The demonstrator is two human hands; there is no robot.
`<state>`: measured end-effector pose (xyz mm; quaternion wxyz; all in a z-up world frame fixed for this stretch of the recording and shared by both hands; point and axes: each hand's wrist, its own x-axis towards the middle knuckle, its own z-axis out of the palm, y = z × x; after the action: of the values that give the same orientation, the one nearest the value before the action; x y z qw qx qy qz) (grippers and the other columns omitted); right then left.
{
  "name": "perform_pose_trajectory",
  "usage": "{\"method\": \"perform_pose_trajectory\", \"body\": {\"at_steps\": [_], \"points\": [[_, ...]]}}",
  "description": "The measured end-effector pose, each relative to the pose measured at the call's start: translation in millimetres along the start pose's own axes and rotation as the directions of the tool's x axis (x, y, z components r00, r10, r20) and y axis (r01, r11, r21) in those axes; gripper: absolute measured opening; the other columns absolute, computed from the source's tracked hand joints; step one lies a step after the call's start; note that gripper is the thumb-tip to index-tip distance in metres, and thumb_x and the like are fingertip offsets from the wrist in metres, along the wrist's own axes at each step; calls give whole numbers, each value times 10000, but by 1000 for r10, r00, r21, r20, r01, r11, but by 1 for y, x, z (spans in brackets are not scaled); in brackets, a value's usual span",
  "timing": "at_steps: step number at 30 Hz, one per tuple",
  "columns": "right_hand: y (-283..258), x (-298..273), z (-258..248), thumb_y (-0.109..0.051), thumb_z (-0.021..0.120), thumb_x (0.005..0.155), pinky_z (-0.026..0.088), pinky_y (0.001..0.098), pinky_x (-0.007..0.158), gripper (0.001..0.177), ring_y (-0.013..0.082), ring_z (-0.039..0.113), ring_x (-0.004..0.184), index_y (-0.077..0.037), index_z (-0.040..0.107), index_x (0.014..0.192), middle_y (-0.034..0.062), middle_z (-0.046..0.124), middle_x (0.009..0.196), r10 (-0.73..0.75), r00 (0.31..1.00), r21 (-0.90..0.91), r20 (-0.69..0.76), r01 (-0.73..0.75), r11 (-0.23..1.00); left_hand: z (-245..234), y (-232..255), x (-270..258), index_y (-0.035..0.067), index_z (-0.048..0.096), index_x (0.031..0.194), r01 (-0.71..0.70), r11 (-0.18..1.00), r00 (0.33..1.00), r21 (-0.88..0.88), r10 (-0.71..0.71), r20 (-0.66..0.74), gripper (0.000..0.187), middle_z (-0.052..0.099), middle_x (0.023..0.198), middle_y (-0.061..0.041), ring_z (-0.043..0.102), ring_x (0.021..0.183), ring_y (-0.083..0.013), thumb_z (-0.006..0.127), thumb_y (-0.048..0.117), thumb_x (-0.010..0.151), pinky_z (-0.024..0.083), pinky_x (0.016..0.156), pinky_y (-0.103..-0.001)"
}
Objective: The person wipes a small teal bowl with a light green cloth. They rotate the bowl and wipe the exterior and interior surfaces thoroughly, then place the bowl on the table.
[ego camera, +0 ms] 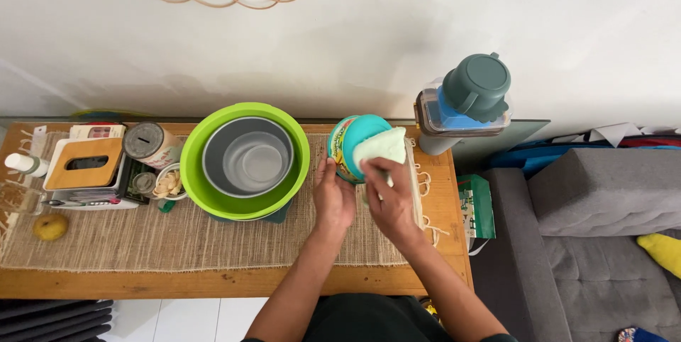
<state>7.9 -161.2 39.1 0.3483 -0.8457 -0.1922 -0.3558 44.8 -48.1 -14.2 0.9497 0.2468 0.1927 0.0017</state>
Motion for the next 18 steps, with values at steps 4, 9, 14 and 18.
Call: {"method": "perform_pose_trajectory", "body": {"at_steps": [4,9,14,18], "points": [[3,13,11,-21,627,943,558,394,962,289,284,668,1127,-102,779,1175,102,686,1209,-74,997,128,32,69,989,1,-11,-12,114,467,1480,6,1000,998,-15,-5,59,411,623,1324,-176,628,1130,-274,399,183,1080,514,987,-428],[35,41,-3,-53,658,928,499,483,984,308,348,672,1103,-112,751,1216,104,747,1179,-67,997,75,38,64,995,-11,-10,-13,53,473,1472,3,1000,997,18,-5,83,424,638,1296,-163,657,1095,-276,470,134,1056,560,939,-424],[17,14,-8,-42,486,938,371,472,1110,480,321,494,1323,-142,652,1377,105,596,1426,41,998,44,45,-43,998,-44,-18,13,128,478,1479,73,994,997,-75,-71,27,425,646,1310,-186,662,1123,-335,452,195,1060,551,961,-501],[4,0,-9,-136,614,935,438,506,1086,462,388,493,1291,-27,609,1384,197,476,1448,112,993,60,23,-114,992,-101,-54,56,104,449,1498,21,988,1000,-150,-24,-19,439,616,1370,-193,650,1171,-353,461,181,1066,534,1016,-518]]}}
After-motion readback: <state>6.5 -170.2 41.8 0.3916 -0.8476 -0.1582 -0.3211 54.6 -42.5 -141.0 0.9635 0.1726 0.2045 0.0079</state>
